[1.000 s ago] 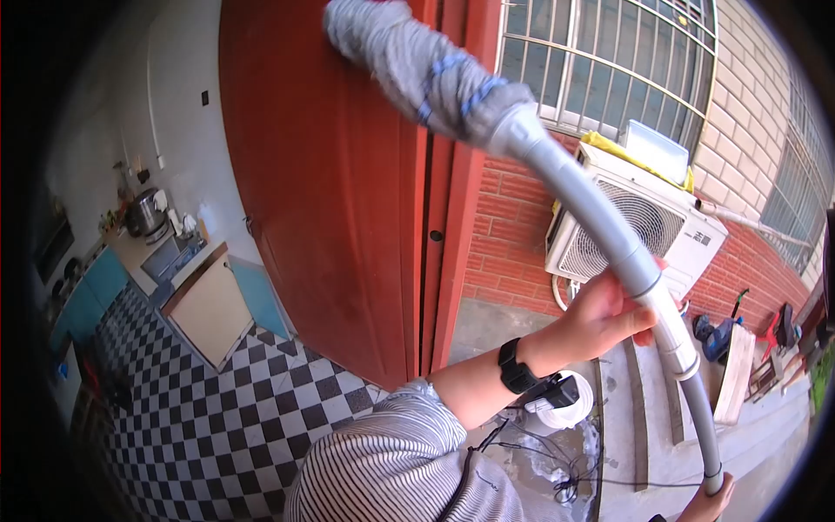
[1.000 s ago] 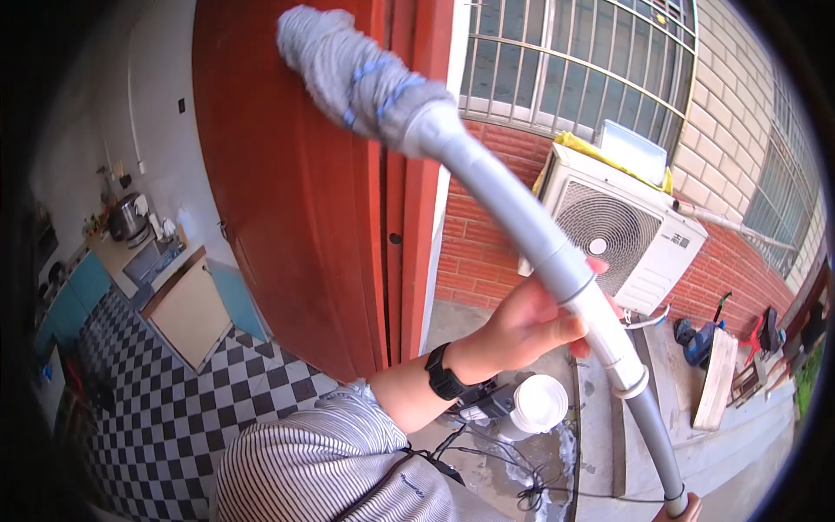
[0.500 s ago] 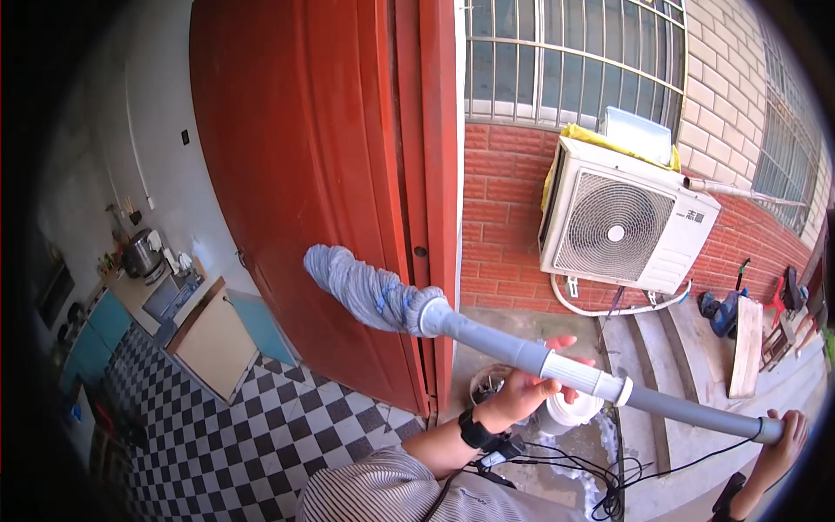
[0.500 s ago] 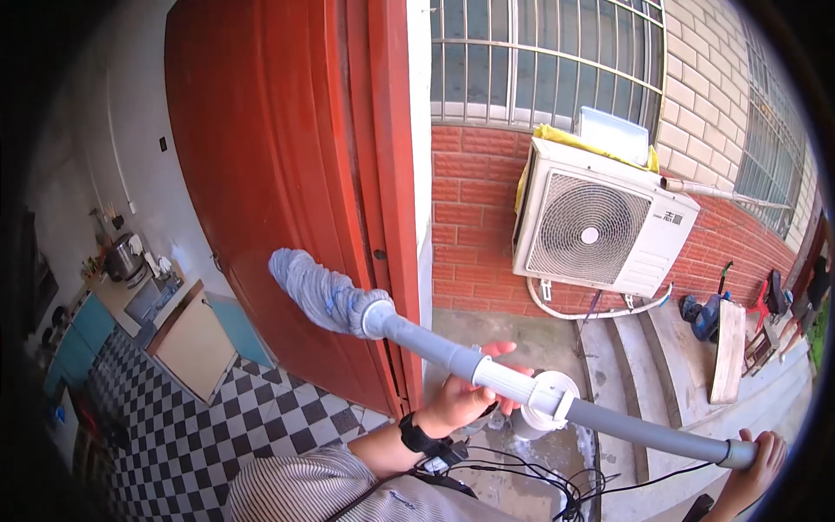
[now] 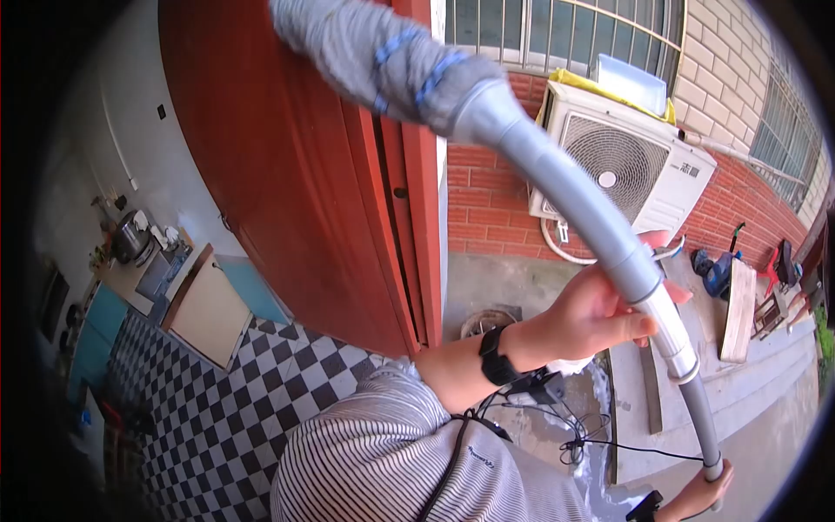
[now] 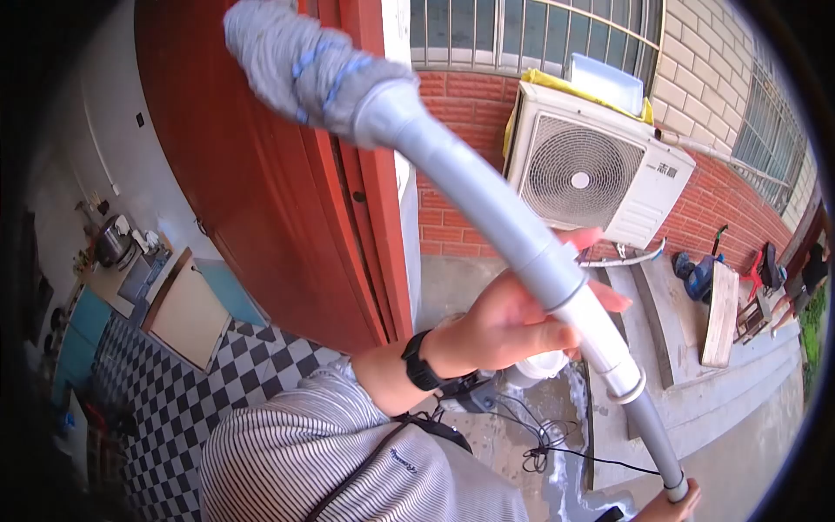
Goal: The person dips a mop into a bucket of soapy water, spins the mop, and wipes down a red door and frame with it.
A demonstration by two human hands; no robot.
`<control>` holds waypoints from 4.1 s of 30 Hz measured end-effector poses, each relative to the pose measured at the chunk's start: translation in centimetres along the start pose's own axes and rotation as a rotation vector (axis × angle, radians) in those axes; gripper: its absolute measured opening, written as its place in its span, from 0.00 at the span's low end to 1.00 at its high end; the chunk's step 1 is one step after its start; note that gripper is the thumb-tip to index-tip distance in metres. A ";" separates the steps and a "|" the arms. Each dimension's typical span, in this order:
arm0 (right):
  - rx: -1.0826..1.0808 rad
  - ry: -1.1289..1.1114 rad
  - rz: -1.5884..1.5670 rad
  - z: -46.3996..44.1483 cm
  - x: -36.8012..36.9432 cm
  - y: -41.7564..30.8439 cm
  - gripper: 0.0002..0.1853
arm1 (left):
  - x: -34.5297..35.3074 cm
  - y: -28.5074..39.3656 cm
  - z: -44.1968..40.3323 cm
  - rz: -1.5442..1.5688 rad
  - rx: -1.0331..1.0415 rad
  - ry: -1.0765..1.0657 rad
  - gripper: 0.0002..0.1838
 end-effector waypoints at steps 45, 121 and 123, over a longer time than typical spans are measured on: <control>-0.198 -0.137 0.244 3.2 -4.0 9.2 0.08 | 4.4 -12.6 10.6 0.292 -0.509 -0.100 0.54; -0.928 -0.431 -0.638 3.1 17.9 -23.3 0.08 | -19.9 -7.4 61.2 -0.134 -1.224 1.376 0.11; -0.984 -0.509 -0.513 1.4 17.6 -22.5 0.10 | -21.7 -8.6 61.2 0.044 -1.213 1.434 0.11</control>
Point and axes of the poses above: each hand's wrist, its own z-axis away from the middle knuckle, its own x-axis out of the palm, y = z × x, the point moved 5 cm from there along -z, towards the middle knuckle, and after that the axes turned 2 degrees about -y, right-handed, at the moved point
